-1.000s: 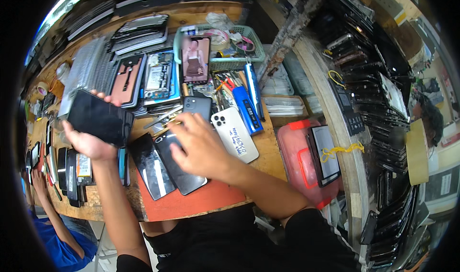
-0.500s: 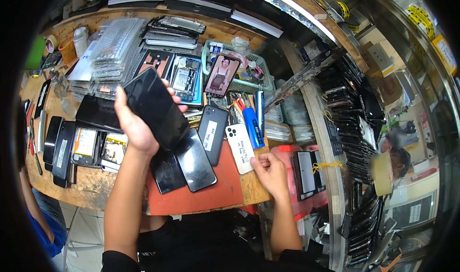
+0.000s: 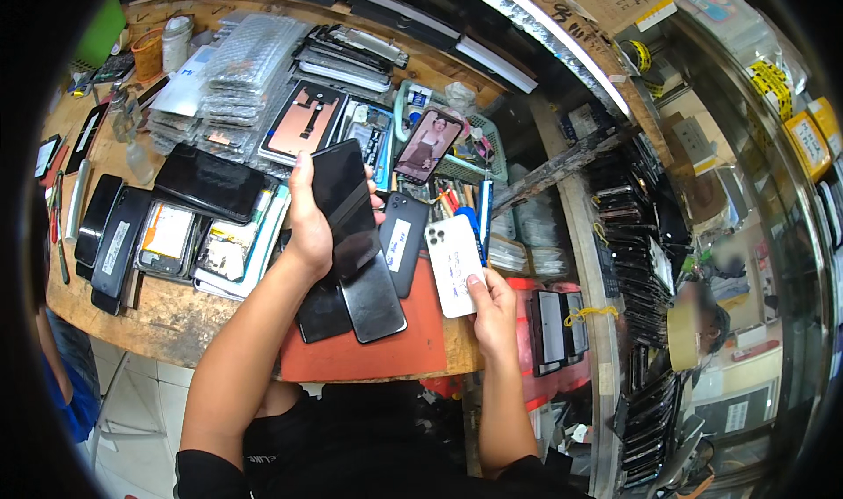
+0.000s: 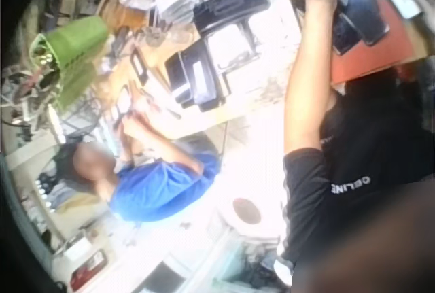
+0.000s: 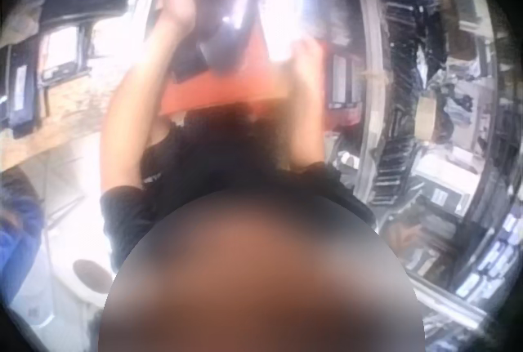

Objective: The person handles several smartphones on a cluttered workbench, turning them over and inspecting screens and backs. They use a screwdriver to remove screws from a phone and a plastic pry tool to separate the back cover, then set the device aside.

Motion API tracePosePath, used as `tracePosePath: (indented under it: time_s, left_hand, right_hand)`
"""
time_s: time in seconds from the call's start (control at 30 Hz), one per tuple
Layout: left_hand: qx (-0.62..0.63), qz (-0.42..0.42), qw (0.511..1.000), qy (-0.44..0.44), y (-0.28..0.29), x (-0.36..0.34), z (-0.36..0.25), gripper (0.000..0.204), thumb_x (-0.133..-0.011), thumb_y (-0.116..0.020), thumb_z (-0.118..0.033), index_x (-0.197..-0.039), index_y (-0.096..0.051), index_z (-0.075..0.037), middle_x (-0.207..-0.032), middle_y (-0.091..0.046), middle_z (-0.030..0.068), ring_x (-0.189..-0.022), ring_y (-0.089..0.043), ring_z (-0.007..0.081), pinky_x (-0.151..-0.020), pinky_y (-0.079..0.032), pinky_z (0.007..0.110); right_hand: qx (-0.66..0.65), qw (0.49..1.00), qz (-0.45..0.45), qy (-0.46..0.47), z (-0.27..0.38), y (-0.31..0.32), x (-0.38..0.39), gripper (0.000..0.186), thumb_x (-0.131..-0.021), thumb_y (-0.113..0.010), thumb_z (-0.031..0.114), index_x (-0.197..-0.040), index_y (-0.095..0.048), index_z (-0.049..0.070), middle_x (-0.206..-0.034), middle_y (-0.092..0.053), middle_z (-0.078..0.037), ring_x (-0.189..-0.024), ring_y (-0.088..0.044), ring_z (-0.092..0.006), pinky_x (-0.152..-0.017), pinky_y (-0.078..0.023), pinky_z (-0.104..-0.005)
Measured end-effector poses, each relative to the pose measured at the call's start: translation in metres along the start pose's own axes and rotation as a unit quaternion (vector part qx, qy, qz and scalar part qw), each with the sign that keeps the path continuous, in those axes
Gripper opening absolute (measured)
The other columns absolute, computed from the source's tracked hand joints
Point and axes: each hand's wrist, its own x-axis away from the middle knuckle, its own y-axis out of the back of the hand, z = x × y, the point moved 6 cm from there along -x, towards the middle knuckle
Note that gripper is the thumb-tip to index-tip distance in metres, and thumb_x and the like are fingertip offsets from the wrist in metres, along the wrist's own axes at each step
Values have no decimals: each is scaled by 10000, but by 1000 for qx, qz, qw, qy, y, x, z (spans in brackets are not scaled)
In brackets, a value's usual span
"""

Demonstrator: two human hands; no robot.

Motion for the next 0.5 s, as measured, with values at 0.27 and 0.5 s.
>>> tracePosePath:
  time_s: [0.27,0.5]
  left_hand:
    - [14,-9,1000,8,1,-1,1,916,-985,-319,-870,-1172,-671,-45,-951,-688,62,-843,-699,183,-797,-608,397]
    - [25,-12,1000,3,9,-5,1,898,-998,-319,-853,-1159,-681,-48,-953,-697,74,-859,-708,202,-797,-616,403]
  right_hand:
    - [-321,927,10,195,30,-53,5,485,-1059,-548,-9,-1525,-413,0,-1483,-569,-149,-1382,-551,-237,-1201,-419,-445]
    - [-324,941,38,92,22,-69,-44,427,-1005,-510,183,-1419,-501,79,-1119,-624,-84,-1002,-638,-246,-915,-526,-438]
